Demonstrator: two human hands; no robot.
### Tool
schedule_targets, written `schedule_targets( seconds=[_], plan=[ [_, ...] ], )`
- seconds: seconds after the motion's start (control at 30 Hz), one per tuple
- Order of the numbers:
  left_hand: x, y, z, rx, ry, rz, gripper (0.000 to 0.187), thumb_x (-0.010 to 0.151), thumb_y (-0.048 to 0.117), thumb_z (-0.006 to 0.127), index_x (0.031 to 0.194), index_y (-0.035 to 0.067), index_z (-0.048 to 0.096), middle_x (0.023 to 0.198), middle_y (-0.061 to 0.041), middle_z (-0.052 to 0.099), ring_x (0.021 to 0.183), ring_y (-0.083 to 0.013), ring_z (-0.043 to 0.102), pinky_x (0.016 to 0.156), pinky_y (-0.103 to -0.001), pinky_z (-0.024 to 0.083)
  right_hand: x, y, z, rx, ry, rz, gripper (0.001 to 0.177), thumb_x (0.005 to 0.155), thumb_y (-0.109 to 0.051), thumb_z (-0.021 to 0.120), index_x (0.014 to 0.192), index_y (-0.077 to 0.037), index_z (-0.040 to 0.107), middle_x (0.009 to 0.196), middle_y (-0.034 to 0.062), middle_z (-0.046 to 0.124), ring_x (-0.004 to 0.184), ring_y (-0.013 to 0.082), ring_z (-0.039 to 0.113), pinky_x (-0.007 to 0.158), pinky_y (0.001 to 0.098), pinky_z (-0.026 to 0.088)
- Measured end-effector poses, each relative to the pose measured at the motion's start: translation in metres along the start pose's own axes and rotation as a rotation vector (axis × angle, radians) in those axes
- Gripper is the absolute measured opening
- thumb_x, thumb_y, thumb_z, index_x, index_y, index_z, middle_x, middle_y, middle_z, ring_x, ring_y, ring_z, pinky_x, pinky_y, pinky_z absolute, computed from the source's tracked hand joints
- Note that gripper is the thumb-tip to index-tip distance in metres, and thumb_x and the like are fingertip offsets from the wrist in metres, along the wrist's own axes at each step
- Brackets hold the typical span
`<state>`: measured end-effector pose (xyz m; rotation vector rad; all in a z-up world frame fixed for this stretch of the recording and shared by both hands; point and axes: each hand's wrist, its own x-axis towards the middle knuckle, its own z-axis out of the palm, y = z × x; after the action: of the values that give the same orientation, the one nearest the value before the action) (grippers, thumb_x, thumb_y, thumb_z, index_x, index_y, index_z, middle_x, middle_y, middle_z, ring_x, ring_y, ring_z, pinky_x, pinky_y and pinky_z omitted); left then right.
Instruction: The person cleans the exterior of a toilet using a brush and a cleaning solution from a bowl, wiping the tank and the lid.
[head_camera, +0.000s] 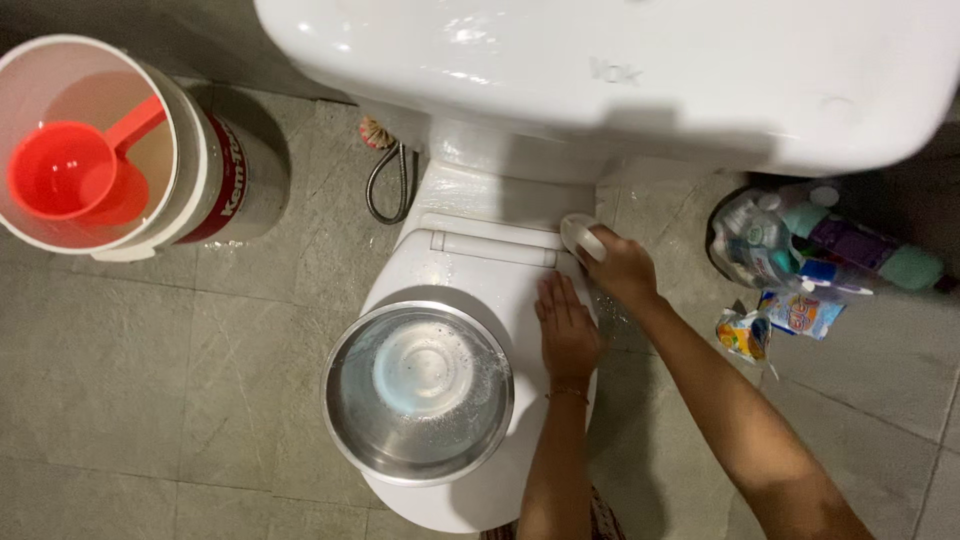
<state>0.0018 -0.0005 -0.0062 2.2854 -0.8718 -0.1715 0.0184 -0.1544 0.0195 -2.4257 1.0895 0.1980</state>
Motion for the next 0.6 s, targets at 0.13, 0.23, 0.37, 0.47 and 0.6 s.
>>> schedule_targets(
  seconds=[0.13, 0.23, 0.37, 0.47, 0.6],
  plan=[
    [0.004, 0.0, -0.011, -0.132, 0.0, -0.032, 0.054, 0.107, 0.013, 0.04, 0.156, -0.009, 0.035, 0.165, -0.026, 0.033, 0.156, -0.0434, 0.025, 0.126, -0.058, 0.024, -0.035, 0.017, 0.002, 0.196, -0.004, 0.166, 0.05, 0.093, -0.044, 0.07, 0.131, -0.012, 0.066, 0.105, 0.0168, 0.076, 0.09, 0.0314, 0.075, 0.081, 0.0436, 0.058],
    [0.006, 0.002, -0.026, -0.224, -0.102, -0.078, 0.057, 0.105, 0.011, 0.04, 0.159, -0.005, 0.028, 0.168, -0.025, 0.026, 0.156, -0.0476, 0.018, 0.125, -0.059, 0.02, -0.064, 0.016, -0.005, 0.222, -0.012, 0.186, 0.053, 0.093, -0.044, 0.07, 0.133, -0.01, 0.064, 0.107, 0.0182, 0.074, 0.089, 0.0343, 0.075, 0.082, 0.0445, 0.058],
    [-0.008, 0.014, -0.059, -0.146, -0.131, -0.069, 0.062, 0.104, 0.009, 0.042, 0.161, 0.0, 0.022, 0.17, -0.023, 0.022, 0.157, -0.0485, 0.016, 0.124, -0.06, 0.019, -0.098, 0.004, -0.013, 0.248, -0.107, 0.341, 0.044, 0.091, -0.04, 0.068, 0.126, -0.014, 0.071, 0.105, 0.0157, 0.078, 0.092, 0.0325, 0.075, 0.083, 0.0444, 0.058],
    [-0.018, 0.031, -0.092, -0.186, -0.122, -0.071, 0.063, 0.104, 0.01, 0.042, 0.162, 0.0, 0.021, 0.17, -0.024, 0.023, 0.158, -0.0477, 0.017, 0.124, -0.06, 0.021, -0.116, -0.001, -0.001, 0.296, -0.048, 0.381, 0.046, 0.094, -0.038, 0.065, 0.132, -0.012, 0.067, 0.104, 0.0178, 0.077, 0.09, 0.0342, 0.076, 0.082, 0.0454, 0.059],
    [-0.03, 0.047, -0.148, -0.22, -0.24, -0.077, 0.063, 0.103, 0.013, 0.045, 0.16, -0.005, 0.023, 0.168, -0.025, 0.022, 0.156, -0.048, 0.014, 0.125, -0.059, 0.017, -0.133, -0.007, 0.034, 0.432, 0.23, 0.193, 0.049, 0.089, -0.03, 0.072, 0.129, -0.002, 0.065, 0.113, 0.0259, 0.072, 0.1, 0.0424, 0.07, 0.085, 0.0482, 0.055]
  ],
)
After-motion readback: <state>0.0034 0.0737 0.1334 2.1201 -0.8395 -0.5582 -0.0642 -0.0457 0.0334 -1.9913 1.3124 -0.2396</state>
